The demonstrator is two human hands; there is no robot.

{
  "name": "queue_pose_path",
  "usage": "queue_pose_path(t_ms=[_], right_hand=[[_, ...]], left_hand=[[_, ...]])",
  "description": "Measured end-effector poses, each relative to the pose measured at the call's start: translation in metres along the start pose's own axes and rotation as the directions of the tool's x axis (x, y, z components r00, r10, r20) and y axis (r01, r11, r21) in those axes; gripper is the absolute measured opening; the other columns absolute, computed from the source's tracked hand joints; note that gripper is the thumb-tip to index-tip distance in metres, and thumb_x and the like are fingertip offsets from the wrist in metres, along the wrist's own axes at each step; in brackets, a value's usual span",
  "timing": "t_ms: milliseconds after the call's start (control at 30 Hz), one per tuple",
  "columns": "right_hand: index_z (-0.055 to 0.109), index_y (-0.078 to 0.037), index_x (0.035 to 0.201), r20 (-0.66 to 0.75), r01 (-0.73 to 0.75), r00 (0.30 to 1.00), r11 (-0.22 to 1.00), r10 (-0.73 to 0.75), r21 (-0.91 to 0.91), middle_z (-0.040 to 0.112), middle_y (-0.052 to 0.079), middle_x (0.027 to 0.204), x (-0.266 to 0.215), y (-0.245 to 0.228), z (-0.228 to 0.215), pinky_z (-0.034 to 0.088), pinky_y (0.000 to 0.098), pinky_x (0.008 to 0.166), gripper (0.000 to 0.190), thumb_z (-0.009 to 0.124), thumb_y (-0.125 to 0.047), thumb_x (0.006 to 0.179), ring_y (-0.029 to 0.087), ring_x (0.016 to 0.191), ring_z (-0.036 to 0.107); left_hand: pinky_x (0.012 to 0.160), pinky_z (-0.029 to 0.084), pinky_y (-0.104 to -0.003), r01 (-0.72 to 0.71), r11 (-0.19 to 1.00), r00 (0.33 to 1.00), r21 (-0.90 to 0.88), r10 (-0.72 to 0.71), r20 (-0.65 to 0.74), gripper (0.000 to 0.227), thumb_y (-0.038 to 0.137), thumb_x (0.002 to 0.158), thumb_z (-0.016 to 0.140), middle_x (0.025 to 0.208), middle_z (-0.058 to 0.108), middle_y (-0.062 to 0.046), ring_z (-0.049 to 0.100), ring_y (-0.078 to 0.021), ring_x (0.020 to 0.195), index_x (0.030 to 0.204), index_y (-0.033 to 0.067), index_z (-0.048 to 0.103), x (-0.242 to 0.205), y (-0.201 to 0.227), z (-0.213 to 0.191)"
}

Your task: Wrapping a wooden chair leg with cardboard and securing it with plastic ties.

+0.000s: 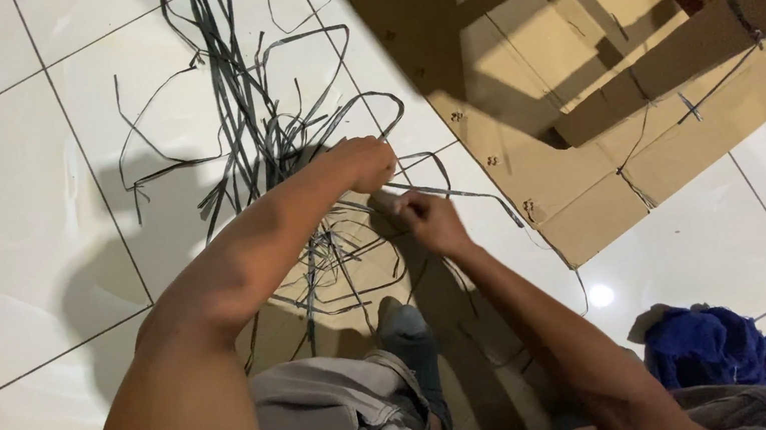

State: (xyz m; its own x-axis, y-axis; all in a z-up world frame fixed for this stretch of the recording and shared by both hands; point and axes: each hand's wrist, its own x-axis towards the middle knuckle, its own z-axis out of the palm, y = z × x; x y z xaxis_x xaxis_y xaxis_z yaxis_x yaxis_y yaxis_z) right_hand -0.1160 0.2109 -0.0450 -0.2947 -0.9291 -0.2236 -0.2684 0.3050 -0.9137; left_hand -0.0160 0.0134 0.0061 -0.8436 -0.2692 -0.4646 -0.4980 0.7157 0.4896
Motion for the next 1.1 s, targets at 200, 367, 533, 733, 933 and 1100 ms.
queue_pose_path(t_ms=[200, 367, 533, 733, 933, 1100], right_hand=[[0.075, -0.014, 0.111, 0.290, 0.261, 0.943, 0.902, -0.162, -0.344, 0.076, 0.017, 0.114, -0.021, -0.041, 0.021, 0.058, 0.0540, 0.087, 0.019, 0.064, -0.017, 0.095, 0.044, 0.104, 0.071], [0.076, -0.016, 0.113, 0.390, 0.374, 0.911, 0.660, -0.132, -0.651, 0.066, 0.001, 0.135, -0.034, -0.070, 0.024, 0.059, 0.0464, 0.098, 0.031, 0.068, -0.031, 0.087, 0.032, 0.122, 0.065], [0.074, -0.014, 0.111, 0.282, 0.219, 0.951, 0.921, -0.127, -0.322, 0.068, 0.008, 0.126, -0.006, -0.020, 0.028, 0.056, 0.0564, 0.095, 0.027, 0.065, -0.023, 0.088, 0.041, 0.117, 0.065], [0.077, -0.006, 0.100, 0.006, -0.141, 0.989, 0.932, 0.147, 0.333, 0.070, 0.008, 0.081, 0.025, -0.025, -0.022, 0.052, 0.0318, 0.067, 0.019, 0.060, -0.011, 0.093, 0.021, 0.079, 0.066], [0.075, -0.003, 0.116, -0.122, -0.092, 0.971, 0.794, 0.205, 0.600, 0.075, 0.006, 0.094, 0.029, -0.029, -0.065, 0.057, 0.0246, 0.069, 0.026, 0.066, -0.010, 0.093, 0.015, 0.086, 0.072], [0.076, -0.003, 0.110, -0.294, 0.026, 0.930, 0.762, 0.219, 0.647, 0.075, 0.006, 0.099, 0.029, -0.018, -0.097, 0.058, 0.0283, 0.083, 0.020, 0.073, -0.011, 0.092, 0.015, 0.091, 0.073]], left_hand=[[0.080, 0.058, -0.056, 0.045, 0.984, 0.995, 0.175, -0.059, 0.077, 0.034, 0.023, 0.097, 0.054, 0.096, 0.074, -0.029, 0.074, -0.0454, 0.090, 0.101, -0.0002, 0.078, -0.019, -0.004, -0.001], [0.083, 0.058, -0.056, 0.032, 0.971, 0.997, 0.236, -0.048, 0.062, 0.033, 0.023, 0.097, 0.056, 0.096, 0.075, -0.027, 0.074, -0.0450, 0.091, 0.101, -0.0002, 0.080, -0.014, -0.011, 0.003], [0.080, 0.058, -0.056, 0.051, 0.991, 0.997, 0.127, -0.058, 0.054, 0.037, 0.025, 0.098, 0.053, 0.093, 0.074, -0.028, 0.074, -0.0450, 0.086, 0.101, -0.0021, 0.079, -0.019, -0.002, -0.006], [0.082, 0.055, -0.057, -0.024, 0.982, 0.999, -0.189, 0.030, 0.030, 0.037, 0.020, 0.104, 0.048, 0.092, 0.071, -0.030, 0.068, -0.0482, 0.086, 0.102, -0.0056, 0.074, -0.019, 0.031, -0.033], [0.086, 0.058, -0.047, -0.086, 0.899, 0.989, -0.429, 0.026, -0.144, 0.035, 0.025, 0.100, 0.059, 0.093, 0.077, -0.018, 0.076, -0.0320, 0.084, 0.118, -0.0021, 0.073, 0.021, 0.024, -0.020], [0.080, 0.061, -0.035, -0.051, 0.895, 0.991, -0.444, -0.012, -0.137, 0.022, 0.025, 0.090, 0.065, 0.081, 0.079, -0.004, 0.078, -0.0173, 0.075, 0.099, 0.0103, 0.079, 0.041, 0.051, -0.033]])
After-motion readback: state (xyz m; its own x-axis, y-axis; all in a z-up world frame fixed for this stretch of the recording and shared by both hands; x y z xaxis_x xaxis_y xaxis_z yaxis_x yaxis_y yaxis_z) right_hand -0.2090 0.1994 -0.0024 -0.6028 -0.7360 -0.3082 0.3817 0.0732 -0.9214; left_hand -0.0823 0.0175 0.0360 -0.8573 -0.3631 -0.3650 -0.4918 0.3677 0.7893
